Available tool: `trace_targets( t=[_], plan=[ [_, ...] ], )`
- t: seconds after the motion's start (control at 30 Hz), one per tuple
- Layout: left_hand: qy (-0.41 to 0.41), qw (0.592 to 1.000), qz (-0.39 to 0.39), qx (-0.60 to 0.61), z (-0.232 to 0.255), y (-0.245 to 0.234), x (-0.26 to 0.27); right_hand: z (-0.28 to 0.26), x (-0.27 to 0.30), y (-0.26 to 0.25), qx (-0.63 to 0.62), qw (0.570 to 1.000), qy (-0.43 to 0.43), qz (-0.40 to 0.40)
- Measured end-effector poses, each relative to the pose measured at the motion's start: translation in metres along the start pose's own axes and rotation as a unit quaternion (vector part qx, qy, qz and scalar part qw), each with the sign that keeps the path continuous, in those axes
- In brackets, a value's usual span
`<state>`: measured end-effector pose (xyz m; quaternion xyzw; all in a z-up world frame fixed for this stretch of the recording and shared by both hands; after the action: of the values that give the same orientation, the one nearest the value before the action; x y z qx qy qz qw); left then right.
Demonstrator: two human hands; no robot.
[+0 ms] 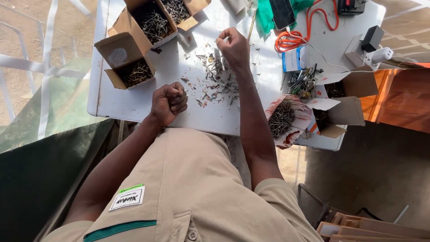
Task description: The person sorts a mixed pile of metal fasteners on a white table, picking up individual items and separating them into different cardboard boxes and a paper bag. The person uses both hands to sift through the pile, occasionally picking up a handful of fasteners to inspect them before placing them into a container.
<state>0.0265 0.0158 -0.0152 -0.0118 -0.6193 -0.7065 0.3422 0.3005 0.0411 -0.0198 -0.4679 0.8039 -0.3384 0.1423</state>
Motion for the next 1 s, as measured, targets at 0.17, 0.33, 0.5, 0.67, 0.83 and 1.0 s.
trace_targets(
  t=[0.17,0.33,0.5,0.67,0.83,1.0],
  plan=[
    [0.006,1.000,0.002,0.003,-0.001,0.000,0.001,0.011,-0.006,0.011,0.186,0.965,-0.178,0.039],
    [0.016,1.000,-0.002,0.002,0.001,0.001,0.001,-0.015,0.008,-0.007,-0.128,0.982,0.053,-0.132],
    [0.010,1.000,0.001,0.004,-0.001,0.001,0.002,-0.015,0.021,-0.010,-0.509,0.852,0.073,-0.099],
    [0.011,1.000,-0.006,0.012,0.000,0.006,0.003,0.010,0.006,0.019,-0.034,0.999,-0.041,-0.006],
    [0.023,0.998,0.016,0.061,0.002,0.001,0.002,-0.003,0.008,0.027,0.168,0.979,-0.118,0.020],
    [0.020,0.995,0.032,0.093,-0.002,-0.010,0.001,0.018,0.012,0.035,0.094,0.989,-0.114,0.006]
  ],
)
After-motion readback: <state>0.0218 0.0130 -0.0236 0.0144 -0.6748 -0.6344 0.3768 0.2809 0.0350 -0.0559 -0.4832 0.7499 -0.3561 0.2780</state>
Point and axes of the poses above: each hand's wrist, its own x-axis away from the middle knuckle, its own y-axis out of the palm, z = x × y, the point moved 3 cm from there along -x, towards the middle knuckle, and after that the axes turned 10 degrees about x, right-handed, at the moved point
